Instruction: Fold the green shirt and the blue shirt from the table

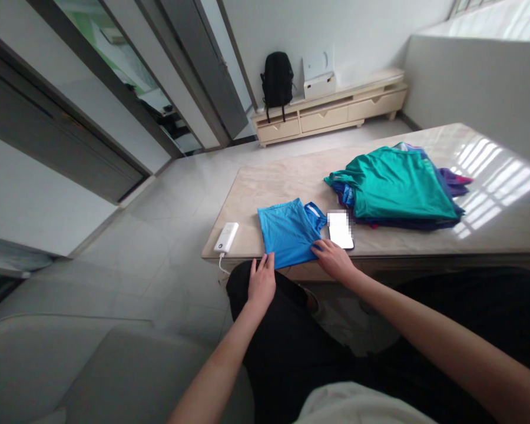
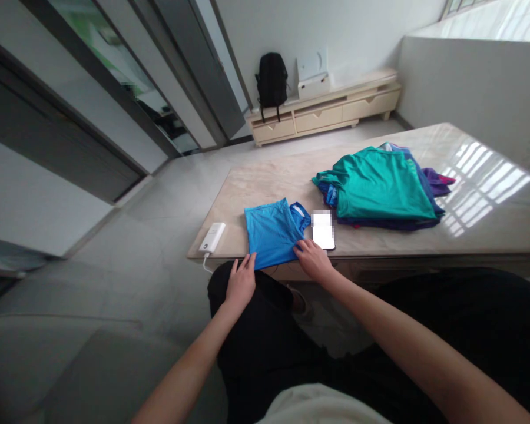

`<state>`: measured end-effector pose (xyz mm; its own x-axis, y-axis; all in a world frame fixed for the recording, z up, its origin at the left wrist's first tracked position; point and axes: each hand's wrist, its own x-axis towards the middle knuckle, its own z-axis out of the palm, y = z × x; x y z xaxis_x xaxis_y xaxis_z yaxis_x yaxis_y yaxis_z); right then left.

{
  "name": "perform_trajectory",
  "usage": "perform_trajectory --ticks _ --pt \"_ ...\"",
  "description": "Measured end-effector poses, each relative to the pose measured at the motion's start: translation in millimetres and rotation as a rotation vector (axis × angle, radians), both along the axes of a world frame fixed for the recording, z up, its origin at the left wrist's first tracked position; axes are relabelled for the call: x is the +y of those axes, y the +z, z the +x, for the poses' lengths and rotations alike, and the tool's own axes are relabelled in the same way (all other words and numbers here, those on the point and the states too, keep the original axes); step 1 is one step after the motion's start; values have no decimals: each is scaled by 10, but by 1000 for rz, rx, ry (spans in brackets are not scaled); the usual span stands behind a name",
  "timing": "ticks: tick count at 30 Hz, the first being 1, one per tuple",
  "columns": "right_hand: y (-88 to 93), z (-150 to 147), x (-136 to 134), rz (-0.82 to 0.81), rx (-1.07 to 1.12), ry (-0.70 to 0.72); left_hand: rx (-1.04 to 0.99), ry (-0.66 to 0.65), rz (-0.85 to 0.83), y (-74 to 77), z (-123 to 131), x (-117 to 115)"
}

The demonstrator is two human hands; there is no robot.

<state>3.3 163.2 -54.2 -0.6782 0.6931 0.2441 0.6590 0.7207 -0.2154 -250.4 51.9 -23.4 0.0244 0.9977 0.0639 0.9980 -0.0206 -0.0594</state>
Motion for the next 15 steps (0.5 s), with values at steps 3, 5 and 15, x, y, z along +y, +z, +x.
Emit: perform_trajectory --ticks 3,5,15 --pt "70 65 -23 12 -17 -2 -81 27 37 35 -82 -66" --pt "126 102 -57 20 -28 -2 -105 24 47 77 -141 -112" --pt "399 277 -413 40 -27 -30 -466 -50 190 330 -369 -311"
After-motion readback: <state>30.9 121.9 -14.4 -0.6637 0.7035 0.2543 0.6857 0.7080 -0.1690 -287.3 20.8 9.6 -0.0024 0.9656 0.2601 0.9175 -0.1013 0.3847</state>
